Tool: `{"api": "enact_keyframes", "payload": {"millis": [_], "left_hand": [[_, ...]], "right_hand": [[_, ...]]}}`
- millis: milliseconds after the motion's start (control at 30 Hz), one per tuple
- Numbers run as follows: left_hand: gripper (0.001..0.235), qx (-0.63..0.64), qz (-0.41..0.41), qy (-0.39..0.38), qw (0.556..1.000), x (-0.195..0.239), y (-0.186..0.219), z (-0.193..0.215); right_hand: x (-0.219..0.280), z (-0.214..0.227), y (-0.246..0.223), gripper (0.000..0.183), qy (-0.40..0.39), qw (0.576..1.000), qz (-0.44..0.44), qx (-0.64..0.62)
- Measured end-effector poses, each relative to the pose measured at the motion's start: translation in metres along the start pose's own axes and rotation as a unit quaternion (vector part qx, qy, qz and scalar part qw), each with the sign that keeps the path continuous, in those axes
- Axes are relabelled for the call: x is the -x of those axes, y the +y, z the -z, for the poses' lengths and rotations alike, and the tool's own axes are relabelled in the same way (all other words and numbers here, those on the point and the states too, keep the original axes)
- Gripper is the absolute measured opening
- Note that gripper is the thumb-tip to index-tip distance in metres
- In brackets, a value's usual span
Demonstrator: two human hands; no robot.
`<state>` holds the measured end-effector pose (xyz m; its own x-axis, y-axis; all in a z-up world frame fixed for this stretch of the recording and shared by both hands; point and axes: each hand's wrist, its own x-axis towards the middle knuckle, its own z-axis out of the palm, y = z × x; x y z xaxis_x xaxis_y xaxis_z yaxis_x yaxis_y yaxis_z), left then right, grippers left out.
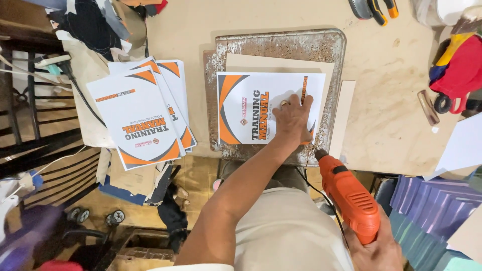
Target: Drilling holes into stacks of training manuals using a handheld power drill and a guide template.
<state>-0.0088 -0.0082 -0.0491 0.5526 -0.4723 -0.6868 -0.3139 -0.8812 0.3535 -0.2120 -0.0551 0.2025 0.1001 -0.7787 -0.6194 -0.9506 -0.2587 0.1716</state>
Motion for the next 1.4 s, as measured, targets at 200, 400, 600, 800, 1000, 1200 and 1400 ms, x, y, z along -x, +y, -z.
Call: {"api": "enact_keyframes", "payload": {"millis": [200,400,600,800,1000,1200,1400], "left_hand": [[0.119,0.009,0.0,-0.017,1.0,0.005,0.001,0.008],[0.112,0.01,0.0,-0.018,1.0,0.013,0.003,0.016],[0.109,0.012,-0.019,0.067,0.997,0.005,-0.002,-0.009],[0.107,0.002,-0.023,0.099,0.995,0.005,-0.002,-0.009],[0.098,-0.009,-0.009,0.047,0.999,0.013,0.003,0.011],[0.101,-0.019,-0.003,0.009,1.0,0.012,0.003,0.013],[0.098,-0.024,-0.004,0.021,0.999,0.008,0.002,0.009]], "right_hand": [[0.008,0.009,-0.012,0.084,-0.02,1.0,-0.017,-0.011],[0.009,0.019,-0.022,0.083,-0.047,0.998,-0.021,-0.036],[-0.005,0.019,-0.02,0.088,-0.089,0.995,-0.021,-0.032],[-0.008,0.024,-0.028,0.087,-0.099,0.995,-0.003,-0.023],[0.0,0.03,-0.043,0.085,-0.094,0.995,-0.013,-0.007],[-0.002,0.033,-0.051,0.088,-0.11,0.993,-0.043,-0.023],[0.0,0.036,-0.064,0.087,-0.124,0.991,-0.054,-0.011]]}}
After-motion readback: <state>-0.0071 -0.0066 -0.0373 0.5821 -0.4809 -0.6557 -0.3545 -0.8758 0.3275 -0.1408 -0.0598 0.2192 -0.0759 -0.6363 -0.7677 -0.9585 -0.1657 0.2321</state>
